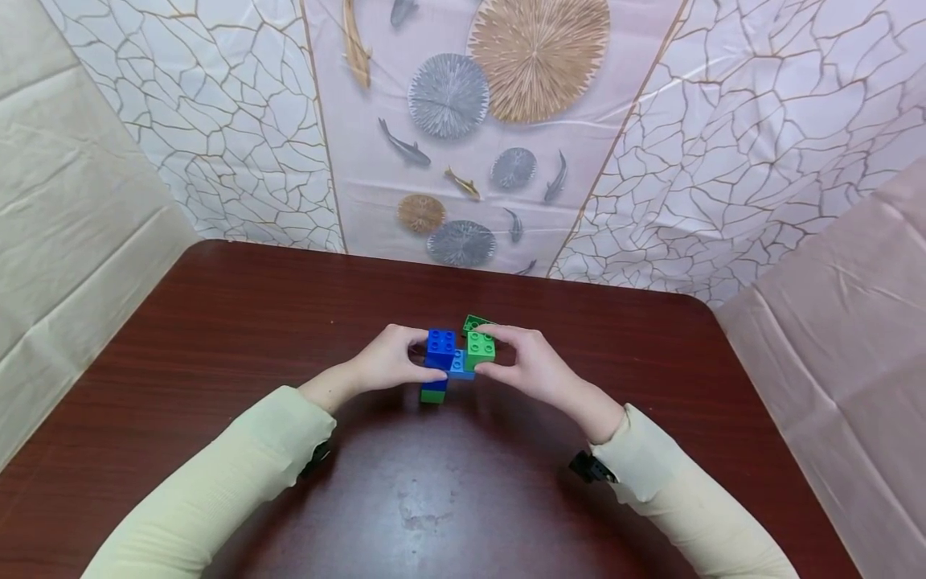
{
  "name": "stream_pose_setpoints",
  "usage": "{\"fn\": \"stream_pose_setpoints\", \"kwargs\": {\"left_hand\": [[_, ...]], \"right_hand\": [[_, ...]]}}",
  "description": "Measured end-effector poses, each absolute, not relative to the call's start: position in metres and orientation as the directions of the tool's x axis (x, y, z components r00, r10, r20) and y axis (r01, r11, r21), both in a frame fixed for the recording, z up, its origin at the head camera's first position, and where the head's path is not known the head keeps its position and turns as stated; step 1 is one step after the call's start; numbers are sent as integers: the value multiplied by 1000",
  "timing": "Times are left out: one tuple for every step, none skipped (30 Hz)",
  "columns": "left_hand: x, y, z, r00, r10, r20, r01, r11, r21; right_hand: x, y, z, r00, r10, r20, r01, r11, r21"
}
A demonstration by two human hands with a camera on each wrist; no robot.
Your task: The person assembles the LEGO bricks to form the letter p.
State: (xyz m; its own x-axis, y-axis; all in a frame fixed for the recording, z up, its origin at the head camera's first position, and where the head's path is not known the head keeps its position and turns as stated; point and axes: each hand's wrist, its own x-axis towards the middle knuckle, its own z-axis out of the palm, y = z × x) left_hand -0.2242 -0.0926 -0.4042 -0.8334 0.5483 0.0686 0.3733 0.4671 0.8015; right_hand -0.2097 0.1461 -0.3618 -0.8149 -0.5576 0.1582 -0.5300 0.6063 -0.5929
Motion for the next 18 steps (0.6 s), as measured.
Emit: {"fn": "stream_pose_setpoints", "kwargs": {"left_hand": [[-224, -93, -404, -834, 548, 68, 374, 470, 800], [-224, -93, -404, -834, 548, 70, 376, 470, 798], [-224, -93, -404, -834, 548, 71, 378, 472, 797], [-224, -93, -404, -833, 548, 73, 379, 470, 797], [-224, -93, -403, -833, 548, 76, 381, 469, 796], [-224, -94, -403, -831, 549, 82, 387, 466, 796], [-223, -94, -403, -830, 551, 88, 391, 463, 795], [-223, -94, -403, -831, 549, 91, 393, 462, 795], [-223, -94, -402, -831, 548, 92, 392, 460, 796], [-223, -95, -402, -831, 549, 94, 392, 457, 798], [-223, -95, -402, -829, 550, 96, 395, 455, 798], [-223, -95, -402, -829, 551, 95, 394, 454, 799], [-223, -95, -402, -828, 553, 93, 393, 454, 800], [-223, -94, -402, -828, 553, 90, 391, 455, 800], [-223, -94, -401, -826, 557, 91, 393, 453, 800], [-223, -94, -401, -824, 559, 92, 395, 451, 800], [-223, -93, -401, -821, 563, 94, 399, 449, 799], [-223, -93, -401, -821, 563, 94, 399, 448, 800]], "right_hand": [[-209, 146, -361, -816, -556, 159, -531, 611, -588], [-208, 145, -361, -816, -556, 158, -532, 617, -580], [-208, 145, -361, -815, -557, 160, -537, 623, -569], [-207, 144, -361, -815, -557, 160, -539, 628, -561], [-207, 144, -361, -816, -556, 161, -542, 635, -551], [-207, 143, -361, -813, -558, 166, -549, 642, -535], [-206, 143, -361, -810, -561, 172, -558, 646, -521], [-206, 142, -362, -808, -563, 175, -563, 649, -512], [-206, 142, -362, -806, -564, 179, -566, 649, -508], [-207, 142, -362, -807, -563, 179, -565, 649, -510], [-207, 142, -362, -807, -564, 176, -563, 646, -515], [-207, 143, -362, -808, -564, 171, -560, 644, -522], [-208, 144, -363, -811, -562, 162, -550, 640, -536], [-208, 144, -363, -815, -558, 154, -539, 634, -554], [-209, 145, -363, -819, -555, 149, -530, 629, -568], [-210, 145, -363, -821, -552, 147, -523, 622, -582], [-211, 145, -362, -821, -551, 148, -519, 614, -595], [-211, 145, -362, -821, -550, 154, -519, 605, -604]]}}
